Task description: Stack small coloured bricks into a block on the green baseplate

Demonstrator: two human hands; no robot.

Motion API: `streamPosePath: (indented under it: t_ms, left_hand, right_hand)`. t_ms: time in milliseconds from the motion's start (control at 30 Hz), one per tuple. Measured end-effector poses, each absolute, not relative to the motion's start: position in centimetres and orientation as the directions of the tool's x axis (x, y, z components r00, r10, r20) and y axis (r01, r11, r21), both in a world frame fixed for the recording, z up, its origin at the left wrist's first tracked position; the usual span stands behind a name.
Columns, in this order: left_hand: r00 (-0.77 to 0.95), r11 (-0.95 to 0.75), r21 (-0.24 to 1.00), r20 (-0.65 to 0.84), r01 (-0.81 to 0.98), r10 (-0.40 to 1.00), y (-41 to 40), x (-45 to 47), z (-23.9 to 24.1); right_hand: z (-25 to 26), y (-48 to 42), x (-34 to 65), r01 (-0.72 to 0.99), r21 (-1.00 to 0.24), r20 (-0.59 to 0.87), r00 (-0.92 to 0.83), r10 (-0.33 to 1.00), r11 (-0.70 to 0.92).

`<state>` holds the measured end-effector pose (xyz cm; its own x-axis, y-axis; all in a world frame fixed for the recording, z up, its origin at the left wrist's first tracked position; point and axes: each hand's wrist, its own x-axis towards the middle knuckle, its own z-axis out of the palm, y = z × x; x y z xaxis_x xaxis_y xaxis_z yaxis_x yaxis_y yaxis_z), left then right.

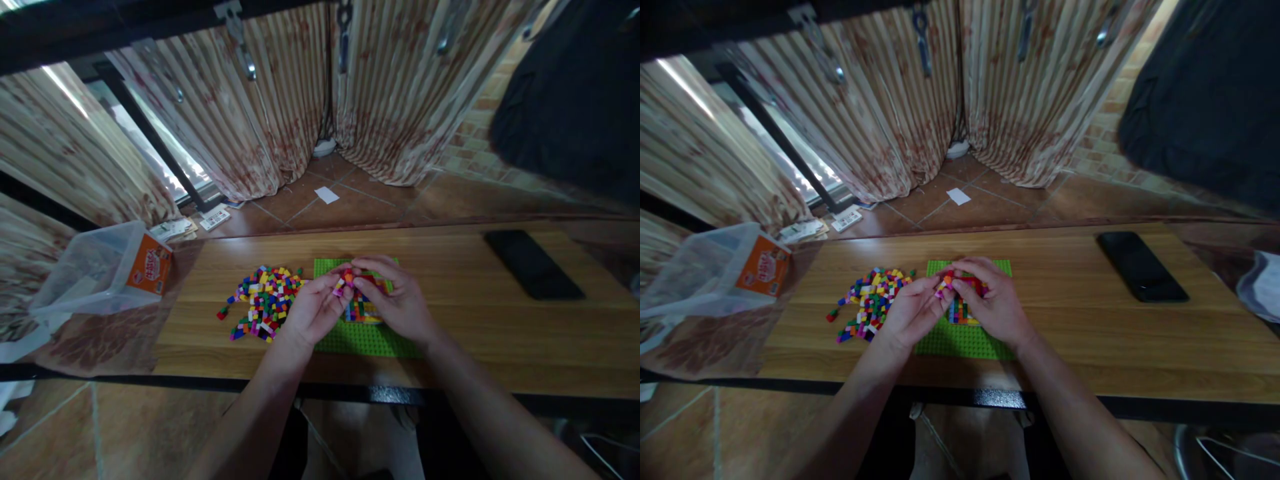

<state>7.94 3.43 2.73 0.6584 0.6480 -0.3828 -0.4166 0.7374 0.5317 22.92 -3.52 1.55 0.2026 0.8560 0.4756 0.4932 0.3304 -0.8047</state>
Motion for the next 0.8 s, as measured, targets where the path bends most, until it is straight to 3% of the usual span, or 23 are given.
streamPosePath:
  t_ms: [233, 533, 667, 800]
  left_hand:
    - [0.629, 0.66, 0.611, -0.317, -0.437, 0.71, 3.26, 7.94, 2.49]
    - [0.638, 0.616, 0.723, -0.321, -0.313, 0.701, 2.91, 7.55, 2.55]
    - [0.685, 0.585, 0.777, -0.295, -0.234, 0.666, 2.73, 7.61, 2.51]
    - [0.712, 0.613, 0.755, -0.296, -0.233, 0.636, 2.88, 7.54, 2.49]
  right_hand:
    - [1.45, -3.7, 22.79, 0.514, -0.762, 0.507, 0.097, 0.857, 0.393]
    - [1.66, -3.63, 23.27, 0.426, -0.848, 0.454, 0.275, 0.848, 0.316]
    - [1.79, -3.65, 23.32, 0.394, -0.866, 0.432, 0.279, 0.858, 0.308]
    - [2.05, -3.76, 23.2, 0.32, -0.904, 0.373, 0.271, 0.887, 0.283]
